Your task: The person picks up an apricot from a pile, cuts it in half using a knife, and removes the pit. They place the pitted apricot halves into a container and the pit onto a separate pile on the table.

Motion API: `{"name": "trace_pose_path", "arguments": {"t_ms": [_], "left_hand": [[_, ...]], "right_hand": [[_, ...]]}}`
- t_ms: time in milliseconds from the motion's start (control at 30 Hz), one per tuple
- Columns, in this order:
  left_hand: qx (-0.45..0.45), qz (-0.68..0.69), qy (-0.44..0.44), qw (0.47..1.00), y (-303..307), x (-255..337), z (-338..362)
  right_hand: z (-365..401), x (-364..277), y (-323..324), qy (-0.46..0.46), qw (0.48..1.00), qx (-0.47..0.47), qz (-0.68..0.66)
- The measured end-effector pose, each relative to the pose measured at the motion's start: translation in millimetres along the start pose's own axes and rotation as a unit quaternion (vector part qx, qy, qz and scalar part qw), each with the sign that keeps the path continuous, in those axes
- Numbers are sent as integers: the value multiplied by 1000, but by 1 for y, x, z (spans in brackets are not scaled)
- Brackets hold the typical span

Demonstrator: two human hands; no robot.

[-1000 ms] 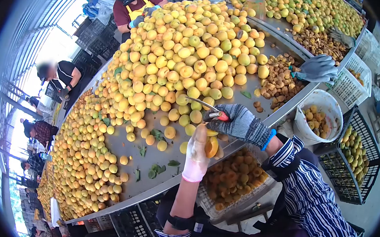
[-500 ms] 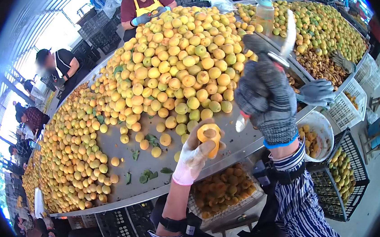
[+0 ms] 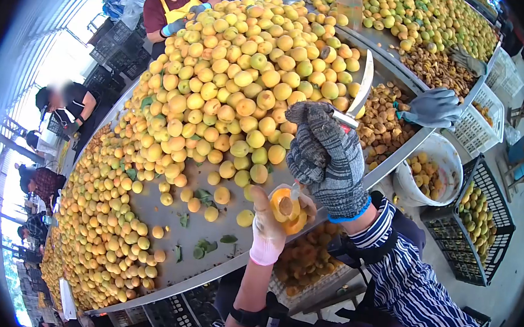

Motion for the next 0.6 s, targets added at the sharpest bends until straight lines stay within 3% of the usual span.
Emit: {"name": "trace_pose_path", "arguments": {"t_ms": [133,200,367,433,500,600], "left_hand": [[41,-32,20,998,-8,4,4],[63,-215,-27,974,-14,19,9],[40,-149,15,988,-10,12,10],[26,-105,31,994,-9,10,11],[2,-151,-44,988,-13,21,14],[16,-183,-80,980,-17,32,16]], "right_hand": [[1,-1,-3,39,997,2,67],[1,-1,-6,38,994,-4,100],[2,7,-1,56,986,-12,155],[5,12,-4,12,994,-56,93],[6,15,-4,12,992,-51,112],[9,20,-4,19,983,-44,176]]}}
Point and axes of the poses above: each hand's wrist, its own z-axis away from the middle knuckle, its own y-axis out of the back of the hand, x = y × z, the point moved 8 cm from there along -z, towards the middle knuckle, and after that the axes turned 1 degree about y, right-handed, at the moved point
